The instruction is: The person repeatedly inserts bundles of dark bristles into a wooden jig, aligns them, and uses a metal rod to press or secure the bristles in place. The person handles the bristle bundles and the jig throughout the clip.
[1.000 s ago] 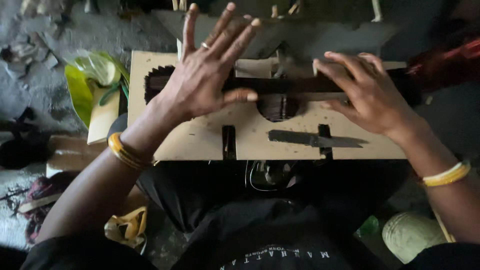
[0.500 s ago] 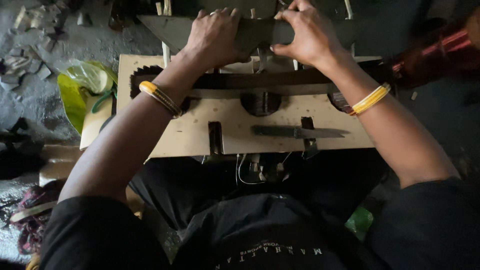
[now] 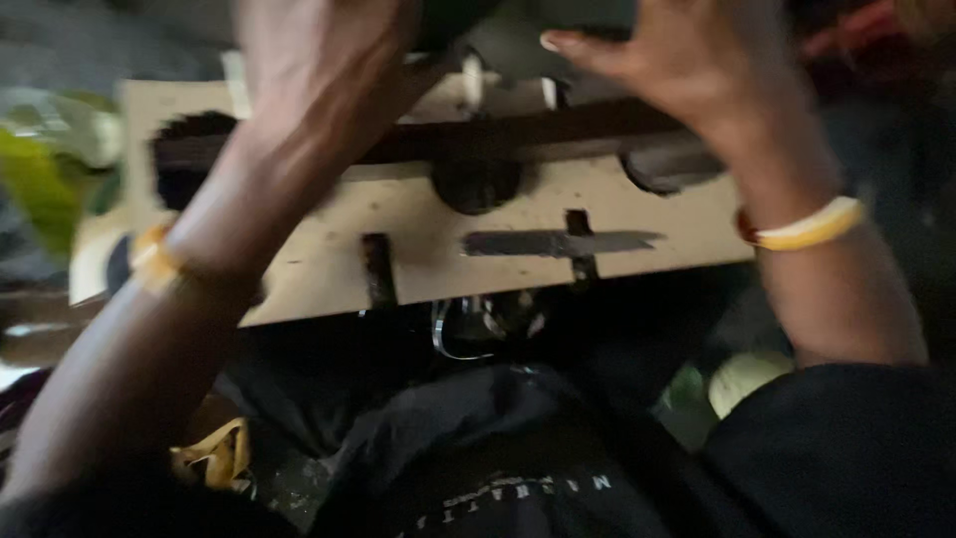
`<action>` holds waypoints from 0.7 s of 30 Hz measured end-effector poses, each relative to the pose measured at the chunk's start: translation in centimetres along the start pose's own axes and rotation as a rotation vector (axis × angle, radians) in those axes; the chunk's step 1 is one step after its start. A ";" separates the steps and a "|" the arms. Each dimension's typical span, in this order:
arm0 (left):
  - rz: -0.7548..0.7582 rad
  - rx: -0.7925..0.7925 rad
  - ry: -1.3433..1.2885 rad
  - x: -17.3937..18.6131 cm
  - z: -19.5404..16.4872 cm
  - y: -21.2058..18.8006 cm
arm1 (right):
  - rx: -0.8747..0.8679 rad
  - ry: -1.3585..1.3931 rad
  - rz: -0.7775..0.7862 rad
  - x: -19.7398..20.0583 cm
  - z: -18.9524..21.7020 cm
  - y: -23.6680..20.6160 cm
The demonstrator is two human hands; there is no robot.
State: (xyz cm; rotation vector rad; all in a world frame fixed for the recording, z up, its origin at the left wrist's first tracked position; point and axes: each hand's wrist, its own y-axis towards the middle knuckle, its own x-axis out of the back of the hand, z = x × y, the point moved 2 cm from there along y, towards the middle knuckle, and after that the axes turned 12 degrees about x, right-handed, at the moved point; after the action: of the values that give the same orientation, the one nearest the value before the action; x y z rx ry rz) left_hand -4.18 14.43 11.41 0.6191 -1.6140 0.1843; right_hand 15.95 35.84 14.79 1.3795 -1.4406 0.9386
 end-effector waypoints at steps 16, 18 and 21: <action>-0.612 -0.210 0.390 0.7 -8.0 -8.5 | 0.238 0.208 -0.488 -1.4 -6.9 -15.5; -0.626 -0.244 0.442 0.8 -7.9 -8.6 | 0.245 0.173 -0.516 -2.0 -7.0 -16.0; -0.633 -0.251 0.423 0.4 -8.2 -9.0 | 0.242 0.150 -0.542 -2.5 -6.6 -16.6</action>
State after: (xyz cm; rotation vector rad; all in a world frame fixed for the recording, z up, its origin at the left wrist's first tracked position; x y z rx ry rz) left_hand 7.38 10.61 10.89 0.8017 -0.9576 -0.3321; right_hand 33.08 41.45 13.38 1.7191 -0.7914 0.8489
